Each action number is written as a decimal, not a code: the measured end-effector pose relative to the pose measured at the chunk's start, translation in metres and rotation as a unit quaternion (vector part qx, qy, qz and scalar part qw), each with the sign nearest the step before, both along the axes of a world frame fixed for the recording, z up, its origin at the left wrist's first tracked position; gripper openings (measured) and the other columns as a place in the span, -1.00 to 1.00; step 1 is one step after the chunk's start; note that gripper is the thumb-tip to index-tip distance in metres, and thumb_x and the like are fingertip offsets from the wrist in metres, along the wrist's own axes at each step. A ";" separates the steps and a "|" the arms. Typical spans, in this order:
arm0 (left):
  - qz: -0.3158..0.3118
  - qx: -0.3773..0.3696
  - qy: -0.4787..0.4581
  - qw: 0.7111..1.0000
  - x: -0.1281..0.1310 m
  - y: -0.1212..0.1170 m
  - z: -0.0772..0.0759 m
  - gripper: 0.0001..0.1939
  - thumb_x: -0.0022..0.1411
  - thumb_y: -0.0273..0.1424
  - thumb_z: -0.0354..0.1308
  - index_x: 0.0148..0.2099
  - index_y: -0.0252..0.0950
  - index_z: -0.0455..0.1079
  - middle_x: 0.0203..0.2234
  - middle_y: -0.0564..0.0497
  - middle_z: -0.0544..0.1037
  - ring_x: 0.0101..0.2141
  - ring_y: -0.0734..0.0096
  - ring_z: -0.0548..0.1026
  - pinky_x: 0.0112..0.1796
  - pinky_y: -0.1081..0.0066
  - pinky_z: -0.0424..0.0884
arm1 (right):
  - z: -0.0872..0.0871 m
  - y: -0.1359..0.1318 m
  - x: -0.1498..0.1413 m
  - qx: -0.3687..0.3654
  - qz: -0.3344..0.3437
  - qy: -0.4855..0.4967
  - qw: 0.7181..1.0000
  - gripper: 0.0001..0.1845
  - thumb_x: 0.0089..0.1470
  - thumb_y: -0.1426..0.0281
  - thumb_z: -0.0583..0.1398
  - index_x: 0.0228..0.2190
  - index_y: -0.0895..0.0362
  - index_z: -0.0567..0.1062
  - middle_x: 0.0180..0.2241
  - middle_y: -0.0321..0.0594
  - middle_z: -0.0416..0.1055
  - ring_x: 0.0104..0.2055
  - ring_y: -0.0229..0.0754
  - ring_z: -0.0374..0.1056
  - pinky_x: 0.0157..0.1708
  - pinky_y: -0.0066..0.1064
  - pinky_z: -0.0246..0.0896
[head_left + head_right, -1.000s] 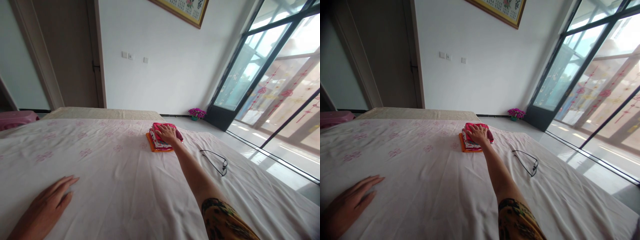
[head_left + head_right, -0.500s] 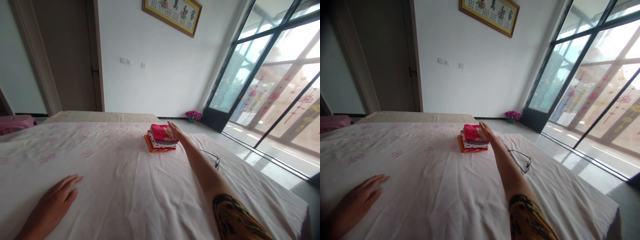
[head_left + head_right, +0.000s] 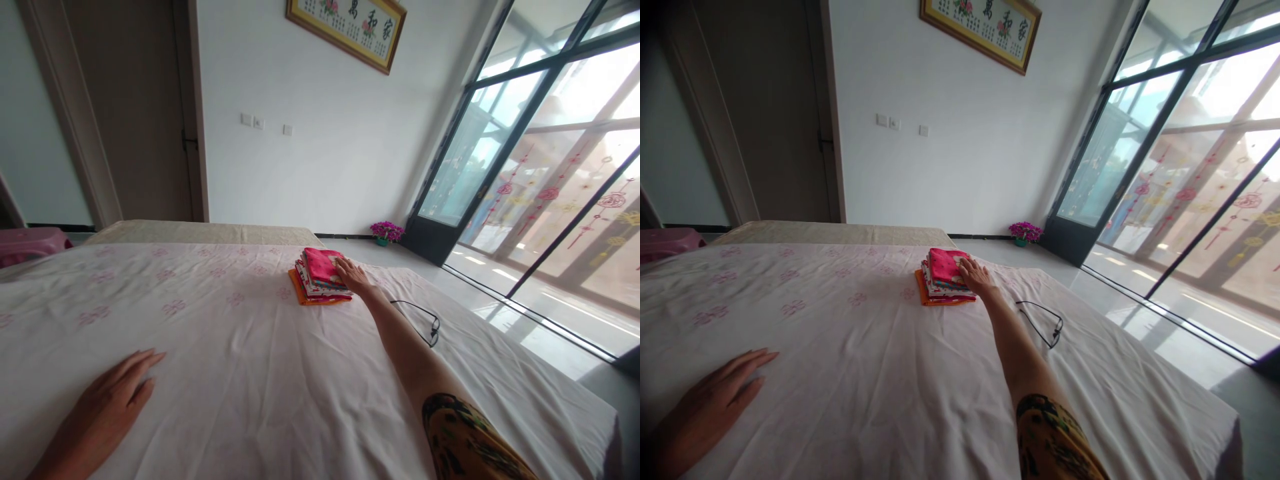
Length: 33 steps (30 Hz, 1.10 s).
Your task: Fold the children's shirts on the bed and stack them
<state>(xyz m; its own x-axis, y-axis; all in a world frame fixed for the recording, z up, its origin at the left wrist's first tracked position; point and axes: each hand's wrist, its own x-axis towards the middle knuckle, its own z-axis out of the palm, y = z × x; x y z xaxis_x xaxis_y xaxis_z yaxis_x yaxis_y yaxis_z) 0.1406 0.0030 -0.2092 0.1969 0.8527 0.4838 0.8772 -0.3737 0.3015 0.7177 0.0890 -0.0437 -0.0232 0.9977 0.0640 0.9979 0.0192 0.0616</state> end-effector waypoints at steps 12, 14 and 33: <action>-0.007 -0.003 0.010 1.000 0.004 -0.006 0.012 -0.58 0.26 -0.24 -0.06 0.10 -0.15 0.40 0.08 -0.02 0.50 0.11 0.24 0.43 0.17 0.22 0.31 | 0.016 0.031 -0.074 0.047 0.019 0.004 0.999 -0.40 0.36 0.07 -0.27 0.34 -0.15 -0.01 0.41 -0.26 -0.17 0.41 0.02 -0.29 0.27 0.17 -0.27; -0.005 -0.002 0.002 1.000 0.008 -0.010 0.018 -0.59 0.26 -0.28 -0.05 0.08 -0.17 0.43 0.06 -0.02 0.51 0.10 0.25 0.44 0.16 0.22 0.32 | 0.004 0.031 -0.077 0.044 0.038 -0.030 0.998 -0.44 0.36 0.12 -0.20 0.32 -0.16 0.07 0.39 -0.27 -0.10 0.41 0.04 -0.27 0.27 0.19 -0.28; 0.119 -0.011 -0.082 0.989 -0.006 -0.014 0.069 -0.58 0.16 -0.59 0.02 0.05 -0.30 0.42 -0.01 -0.19 0.54 0.03 0.23 0.46 0.12 0.20 0.32 | -0.077 -0.088 -0.234 0.013 0.144 0.072 0.987 -0.40 0.30 0.14 -0.10 0.29 0.02 0.20 0.34 -0.18 0.08 0.39 -0.02 -0.10 0.31 -0.06 -0.13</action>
